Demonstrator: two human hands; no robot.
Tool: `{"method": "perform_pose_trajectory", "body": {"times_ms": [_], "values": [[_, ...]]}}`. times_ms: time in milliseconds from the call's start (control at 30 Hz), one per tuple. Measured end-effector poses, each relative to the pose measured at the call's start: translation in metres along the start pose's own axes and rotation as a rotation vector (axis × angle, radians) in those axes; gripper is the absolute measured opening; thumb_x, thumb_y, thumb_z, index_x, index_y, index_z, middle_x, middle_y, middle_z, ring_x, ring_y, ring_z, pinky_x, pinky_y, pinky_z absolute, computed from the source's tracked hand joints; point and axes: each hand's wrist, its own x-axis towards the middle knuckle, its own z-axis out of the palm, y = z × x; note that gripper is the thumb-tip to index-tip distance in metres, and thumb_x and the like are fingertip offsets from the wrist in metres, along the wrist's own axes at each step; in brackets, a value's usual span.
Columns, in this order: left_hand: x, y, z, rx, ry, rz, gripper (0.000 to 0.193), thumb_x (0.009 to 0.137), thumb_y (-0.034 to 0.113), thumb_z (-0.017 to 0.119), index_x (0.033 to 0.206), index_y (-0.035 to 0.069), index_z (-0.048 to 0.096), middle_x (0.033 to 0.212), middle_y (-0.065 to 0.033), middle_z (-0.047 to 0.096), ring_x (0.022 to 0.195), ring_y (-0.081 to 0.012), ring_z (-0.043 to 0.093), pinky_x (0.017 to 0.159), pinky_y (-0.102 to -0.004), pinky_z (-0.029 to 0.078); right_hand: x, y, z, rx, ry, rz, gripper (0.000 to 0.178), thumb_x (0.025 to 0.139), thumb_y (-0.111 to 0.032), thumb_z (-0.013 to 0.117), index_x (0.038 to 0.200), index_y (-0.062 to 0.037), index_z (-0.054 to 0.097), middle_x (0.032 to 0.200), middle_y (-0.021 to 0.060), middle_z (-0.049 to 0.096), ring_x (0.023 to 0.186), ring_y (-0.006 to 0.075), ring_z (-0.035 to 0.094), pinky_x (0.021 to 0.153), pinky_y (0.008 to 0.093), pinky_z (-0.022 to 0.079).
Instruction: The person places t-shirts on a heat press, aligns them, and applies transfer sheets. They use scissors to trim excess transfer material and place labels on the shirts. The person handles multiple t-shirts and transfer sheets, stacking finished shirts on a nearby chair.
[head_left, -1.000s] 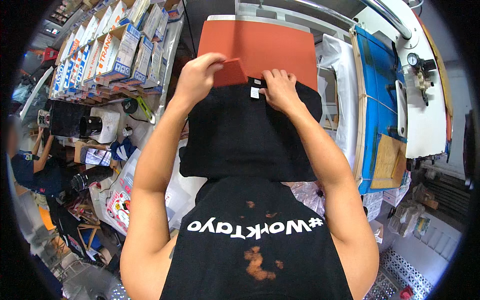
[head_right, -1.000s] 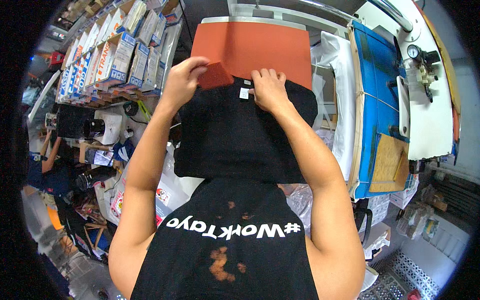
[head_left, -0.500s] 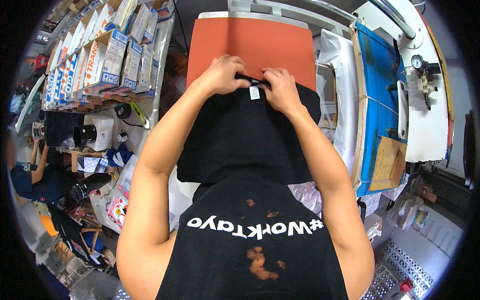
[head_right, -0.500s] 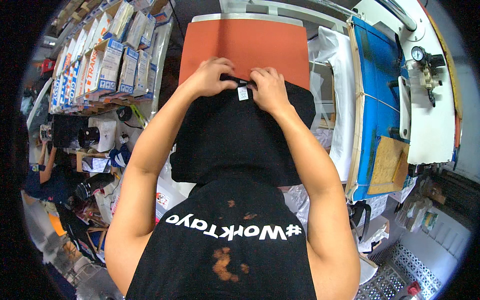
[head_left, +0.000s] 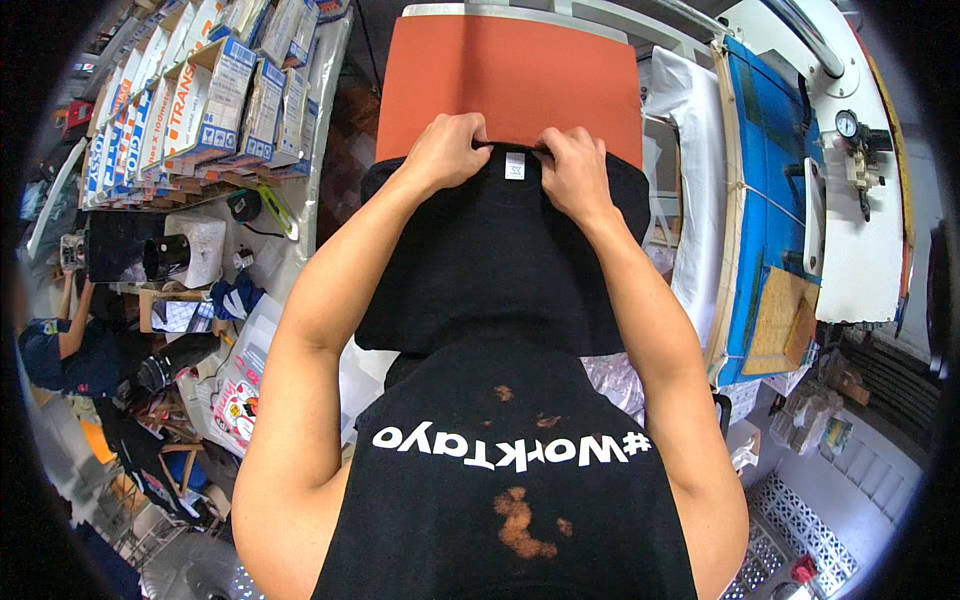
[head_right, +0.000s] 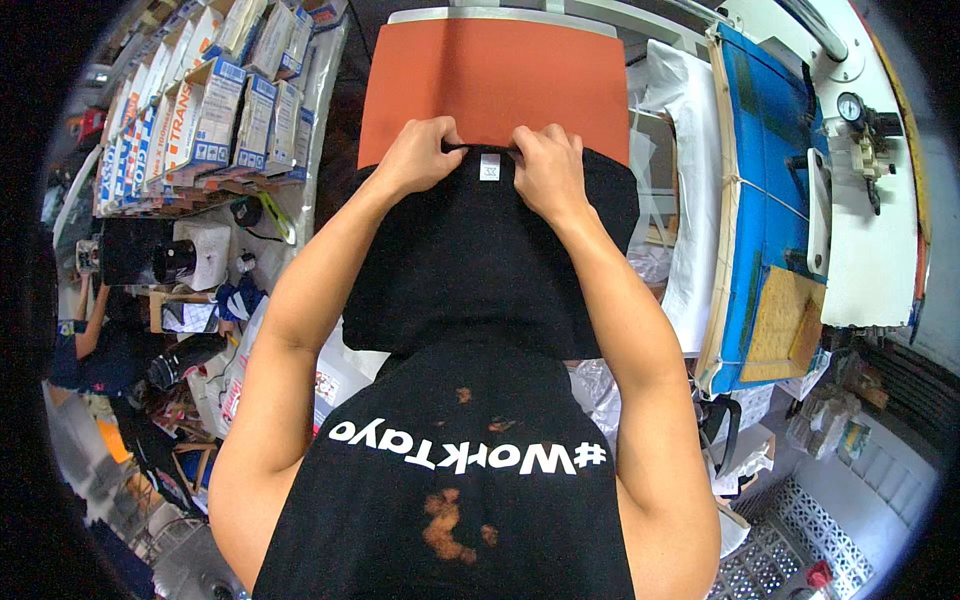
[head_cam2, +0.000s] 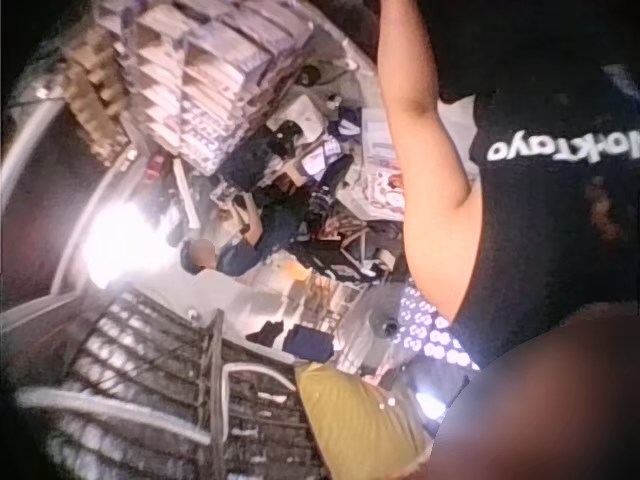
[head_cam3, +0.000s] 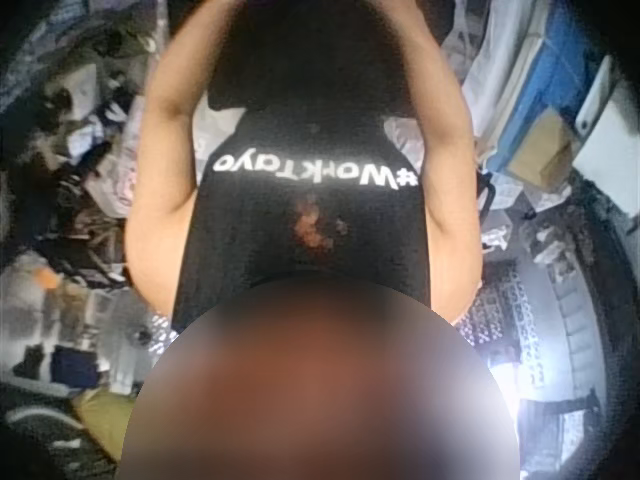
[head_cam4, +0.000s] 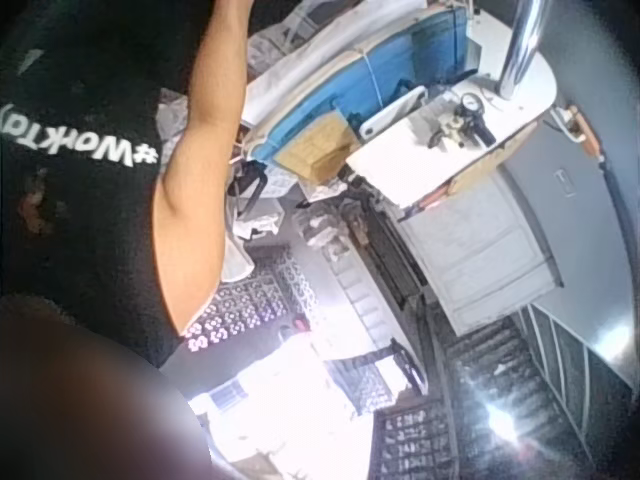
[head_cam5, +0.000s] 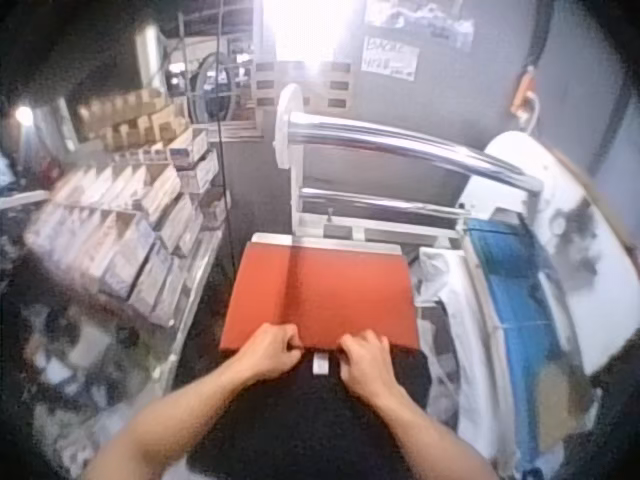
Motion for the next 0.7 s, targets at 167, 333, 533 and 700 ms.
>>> {"method": "perform_pose_trajectory", "body": {"times_ms": [167, 333, 533, 700], "values": [[-0.006, 0.002, 0.016, 0.370, 0.507, 0.338, 0.017, 0.085, 0.017, 0.079, 0.086, 0.003, 0.068, 0.099, -0.0109, 0.071, 0.102, -0.0316, 0.067, 0.094, -0.0452, 0.048, -0.006, -0.011, 0.003, -0.242, 0.244, -0.053, 0.016, 0.087, -0.018, 0.074, 0.098, -0.0069, 0.070, 0.113, 0.0107, 0.070, 0.105, 0.0344, 0.062, 0.090, 0.0501, 0.045], [-0.029, 0.005, 0.012, 0.428, 0.068, 0.355, 0.028, 0.087, 0.033, 0.078, 0.094, 0.006, 0.079, 0.133, -0.0062, 0.063, 0.134, -0.0308, 0.052, 0.116, -0.0607, 0.033, -0.030, -0.021, -0.001, -0.031, -0.028, 0.030, 0.022, 0.088, -0.025, 0.075, 0.090, -0.0029, 0.077, 0.123, 0.0139, 0.067, 0.126, 0.0354, 0.056, 0.102, 0.0583, 0.044], [-0.052, 0.014, -0.011, 0.712, -0.194, 0.144, 0.051, 0.078, 0.056, 0.083, 0.086, 0.005, 0.083, 0.160, 0.0060, 0.049, 0.153, -0.0361, 0.033, 0.121, -0.0768, 0.008, -0.047, -0.011, -0.023, -0.105, -0.391, 0.043, 0.043, 0.086, -0.042, 0.079, 0.080, 0.0002, 0.078, 0.161, 0.0181, 0.045, 0.153, 0.0368, 0.034, 0.125, 0.0573, 0.027], [-0.053, 0.017, -0.003, 0.675, -0.157, 0.113, 0.069, 0.074, 0.056, 0.086, 0.124, 0.010, 0.073, 0.161, -0.0017, 0.047, 0.154, -0.0398, 0.030, 0.118, -0.0815, 0.004, -0.051, -0.010, -0.018, -0.020, -0.298, 0.088, 0.043, 0.080, -0.035, 0.086, 0.101, -0.0007, 0.072, 0.160, 0.0187, 0.046, 0.153, 0.0368, 0.036, 0.125, 0.0552, 0.029]]}}
